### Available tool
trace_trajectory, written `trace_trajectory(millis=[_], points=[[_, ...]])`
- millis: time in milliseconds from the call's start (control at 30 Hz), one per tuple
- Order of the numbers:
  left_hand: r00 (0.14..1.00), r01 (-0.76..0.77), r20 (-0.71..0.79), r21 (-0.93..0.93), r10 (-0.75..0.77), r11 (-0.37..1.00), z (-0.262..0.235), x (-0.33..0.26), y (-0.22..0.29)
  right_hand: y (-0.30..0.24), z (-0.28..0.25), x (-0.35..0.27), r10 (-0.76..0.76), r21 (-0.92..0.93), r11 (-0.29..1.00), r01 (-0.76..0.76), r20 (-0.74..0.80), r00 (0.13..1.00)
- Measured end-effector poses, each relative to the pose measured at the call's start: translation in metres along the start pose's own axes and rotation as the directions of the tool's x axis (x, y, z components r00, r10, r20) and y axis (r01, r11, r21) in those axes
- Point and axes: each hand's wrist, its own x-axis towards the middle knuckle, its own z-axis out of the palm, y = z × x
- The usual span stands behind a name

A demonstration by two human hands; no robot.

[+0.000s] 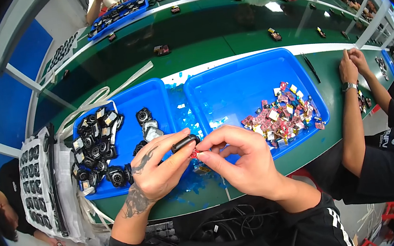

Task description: Assembling electronic components by inserting small boards into black housings.

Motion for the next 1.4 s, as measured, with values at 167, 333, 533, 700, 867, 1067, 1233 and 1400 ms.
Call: trace_trajectory(millis=[167,333,533,700,867,1067,1233,1400], points=[[0.999,-0.010,0.052,0.044,0.008,0.999,0.002,0.000,0.002,-0.008,-0.008,0.005,0.151,0.132,0.978,-0.162,0.089,0.984],[0.720,0.684,0.428,-0.569,-0.547,0.456,0.003,-0.004,0.009,0.006,-0.010,0.000,0.231,0.351,0.900,-0.260,0.123,0.965],[0.669,0.682,0.380,-0.656,-0.639,0.324,0.014,-0.008,0.015,0.011,0.003,-0.002,0.033,0.093,0.995,-0.020,-0.133,0.991],[0.747,0.599,0.290,-0.685,-0.599,0.415,0.020,-0.011,0.010,0.019,0.003,0.003,-0.032,-0.169,0.986,0.008,-0.143,0.989],[0.692,0.592,0.305,-0.759,-0.655,0.271,0.024,-0.013,0.011,0.019,0.004,0.004,-0.059,-0.204,0.979,0.022,-0.176,0.983],[0.633,0.614,0.273,-0.747,-0.724,0.254,0.022,-0.007,0.020,0.024,0.009,0.008,-0.076,-0.276,0.961,0.029,-0.162,0.984],[0.669,0.642,0.244,-0.666,-0.703,0.380,0.016,-0.008,0.018,0.021,0.015,0.015,-0.029,-0.277,0.961,-0.001,-0.103,0.994],[0.861,0.487,0.056,0.197,-0.506,0.851,-0.010,-0.001,-0.027,0.030,-0.034,0.097,-0.083,-0.480,0.874,0.076,0.006,0.997]])
